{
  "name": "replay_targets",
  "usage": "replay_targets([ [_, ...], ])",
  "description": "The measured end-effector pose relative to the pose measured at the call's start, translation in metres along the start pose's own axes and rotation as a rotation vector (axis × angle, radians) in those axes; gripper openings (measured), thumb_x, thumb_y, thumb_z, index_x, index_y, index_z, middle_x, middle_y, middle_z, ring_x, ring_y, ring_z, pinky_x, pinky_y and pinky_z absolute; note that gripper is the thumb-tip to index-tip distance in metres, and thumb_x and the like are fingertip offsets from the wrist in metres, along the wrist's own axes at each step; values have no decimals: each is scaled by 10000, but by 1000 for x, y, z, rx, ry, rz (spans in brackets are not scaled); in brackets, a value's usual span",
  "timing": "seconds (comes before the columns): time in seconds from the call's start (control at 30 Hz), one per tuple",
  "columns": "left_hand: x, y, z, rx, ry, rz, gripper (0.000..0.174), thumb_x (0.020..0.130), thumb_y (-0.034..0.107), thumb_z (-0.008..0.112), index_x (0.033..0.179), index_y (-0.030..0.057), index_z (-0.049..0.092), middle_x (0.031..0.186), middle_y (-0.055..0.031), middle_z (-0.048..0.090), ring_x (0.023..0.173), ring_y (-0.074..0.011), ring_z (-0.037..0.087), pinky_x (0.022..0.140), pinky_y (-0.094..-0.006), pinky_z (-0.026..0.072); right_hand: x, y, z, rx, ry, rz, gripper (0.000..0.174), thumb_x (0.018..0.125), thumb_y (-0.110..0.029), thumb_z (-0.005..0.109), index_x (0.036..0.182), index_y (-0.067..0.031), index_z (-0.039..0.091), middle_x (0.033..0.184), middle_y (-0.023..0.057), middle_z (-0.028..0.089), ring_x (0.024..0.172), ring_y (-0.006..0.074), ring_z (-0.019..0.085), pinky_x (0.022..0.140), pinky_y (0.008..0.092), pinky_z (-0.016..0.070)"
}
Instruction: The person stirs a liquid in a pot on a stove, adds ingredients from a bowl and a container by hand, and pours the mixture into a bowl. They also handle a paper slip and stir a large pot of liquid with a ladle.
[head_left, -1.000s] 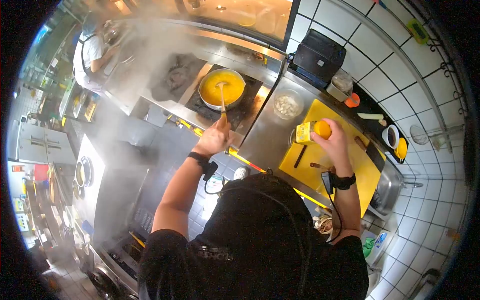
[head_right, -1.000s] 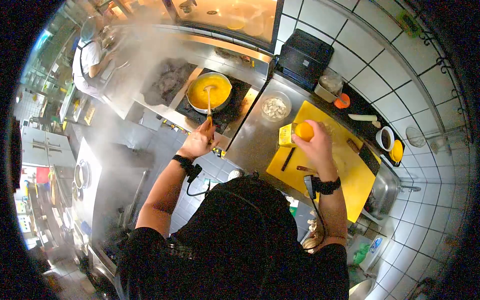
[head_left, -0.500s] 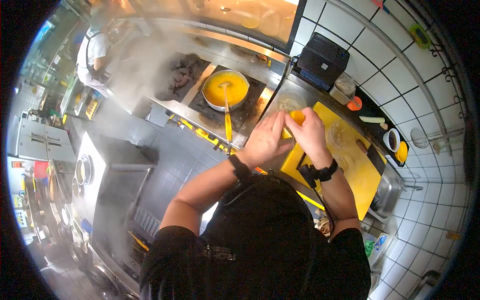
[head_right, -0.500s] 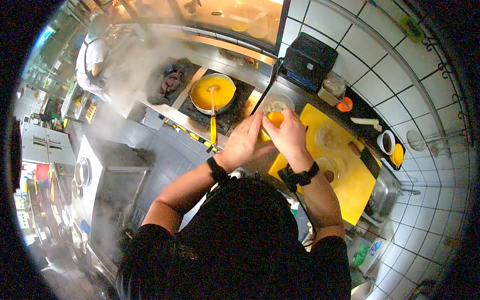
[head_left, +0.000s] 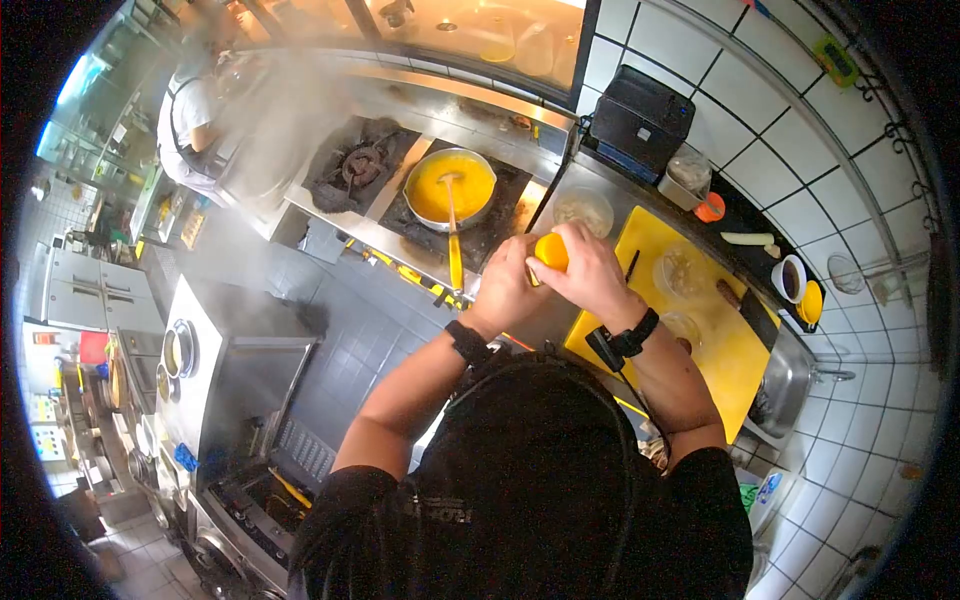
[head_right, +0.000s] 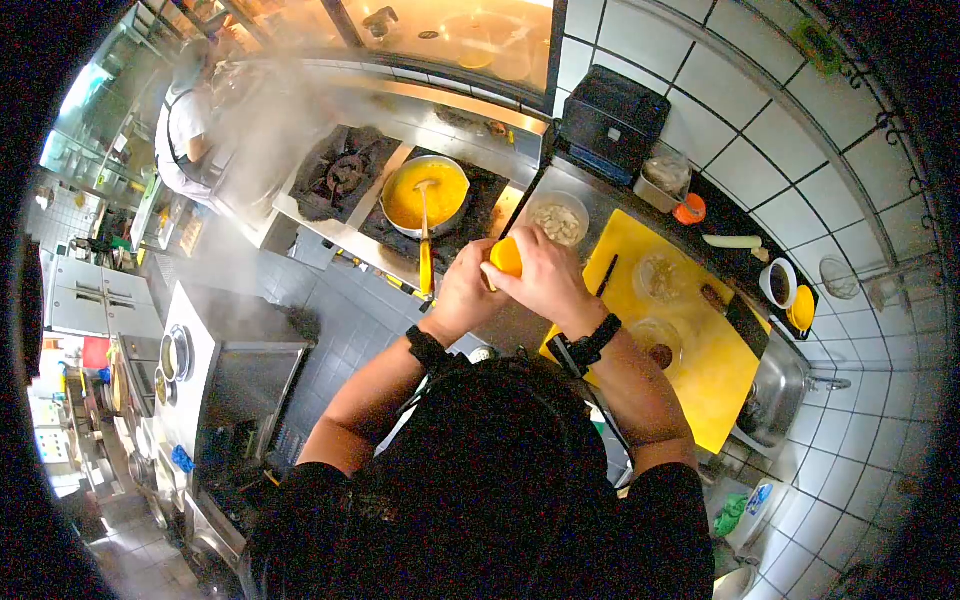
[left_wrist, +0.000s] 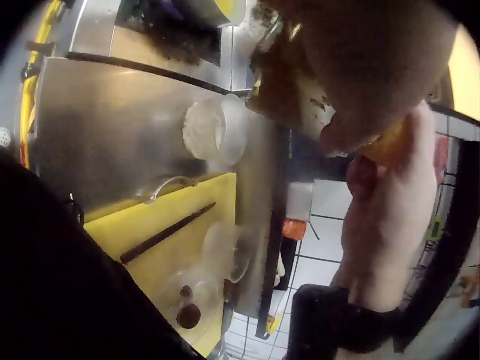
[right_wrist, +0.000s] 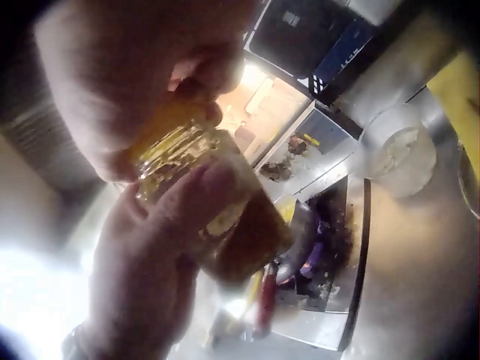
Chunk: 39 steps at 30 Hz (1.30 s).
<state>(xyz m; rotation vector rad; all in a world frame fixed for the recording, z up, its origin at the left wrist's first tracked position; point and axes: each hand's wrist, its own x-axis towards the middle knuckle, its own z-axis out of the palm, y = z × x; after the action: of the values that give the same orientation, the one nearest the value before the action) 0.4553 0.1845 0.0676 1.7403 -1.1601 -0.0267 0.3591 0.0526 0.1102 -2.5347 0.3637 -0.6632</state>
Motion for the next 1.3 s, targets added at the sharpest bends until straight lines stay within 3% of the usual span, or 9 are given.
replay_targets([
  [0.27, -4, -6, -7, 53, -81, -95, 636, 690, 178, 852, 1206, 3, 525, 1090, -227, 635, 1028, -393, 630, 879, -432, 524, -5, 19, 4, 431, 90, -88, 340, 929, -205, 646, 1205, -22, 566, 1107, 204, 599, 989, 376, 613, 856, 446, 502],
  [0.3, -3, -6, -7, 49, -77, -87, 641, 685, 166, 854, 1209, 3, 523, 1097, -225, 633, 1032, -394, 629, 883, -431, 523, -10, 22, 5, 581, -48, 157, 334, 985, -233, 566, 1256, -38, 562, 1139, 161, 608, 933, 286, 637, 792, 380, 518],
  [0.33, -2, -6, -7, 45, -72, -79, 646, 680, 155, 855, 1211, 3, 521, 1104, -224, 631, 1036, -395, 628, 888, -430, 523, -12, 27, 7, 582, -41, 161, 334, 985, -233, 566, 1256, -38, 562, 1139, 161, 608, 933, 286, 637, 792, 380, 518],
  [0.4, 0, -3, -8, 44, -74, -80, 655, 674, 146, 859, 1217, 6, 520, 1115, -217, 629, 1043, -393, 625, 895, -429, 521, -16, 37, 12, 1234, -149, 503, 370, 1027, -316, 479, 1278, -60, 568, 1128, 106, 624, 855, 211, 648, 720, 321, 518],
  [0.53, 2, 5, -11, 67, -83, -101, 660, 676, 150, 861, 1223, 11, 519, 1123, -208, 628, 1049, -389, 624, 897, -428, 519, -23, 48, 14, 1569, -92, 544, 452, 1041, -399, 402, 1348, -95, 534, 1056, 82, 661, 782, 208, 662, 674, 318, 537],
  [0.7, 5, 2, -20, 151, -76, -99, 667, 689, 124, 865, 1239, 13, 505, 1123, -176, 632, 1037, -336, 639, 896, -391, 527, -37, 60, 0, 1668, -76, 653, 514, 1028, -406, 402, 1379, -46, 509, 1121, 143, 681, 848, 245, 690, 687, 327, 551],
  [0.93, 50, -67, -79, 485, 28, 52, 641, 704, 97, 801, 1277, 14, 526, 1031, -194, 623, 946, -406, 613, 804, -471, 515, -92, 95, -29, 1592, 58, 772, 449, 1003, -370, 427, 1341, -97, 538, 1100, 118, 682, 832, 235, 689, 659, 308, 535],
  [1.1, 84, -91, -115, 829, -139, 18, 671, 693, 187, 769, 1326, 184, 547, 981, -104, 624, 945, -333, 632, 790, -452, 528, -118, 107, -45, 1578, 230, 845, 452, 1003, -363, 445, 1325, -69, 560, 1077, 111, 693, 820, 230, 683, 649, 296, 518],
  [1.3, 108, -99, -124, 1084, -297, -13, 542, 781, 261, 724, 1295, 223, 556, 988, -85, 632, 976, -312, 637, 806, -468, 516, -139, 110, -49, 1582, 292, 814, 470, 1008, -372, 462, 1336, -44, 540, 1096, 112, 691, 821, 217, 684, 656, 301, 522],
])
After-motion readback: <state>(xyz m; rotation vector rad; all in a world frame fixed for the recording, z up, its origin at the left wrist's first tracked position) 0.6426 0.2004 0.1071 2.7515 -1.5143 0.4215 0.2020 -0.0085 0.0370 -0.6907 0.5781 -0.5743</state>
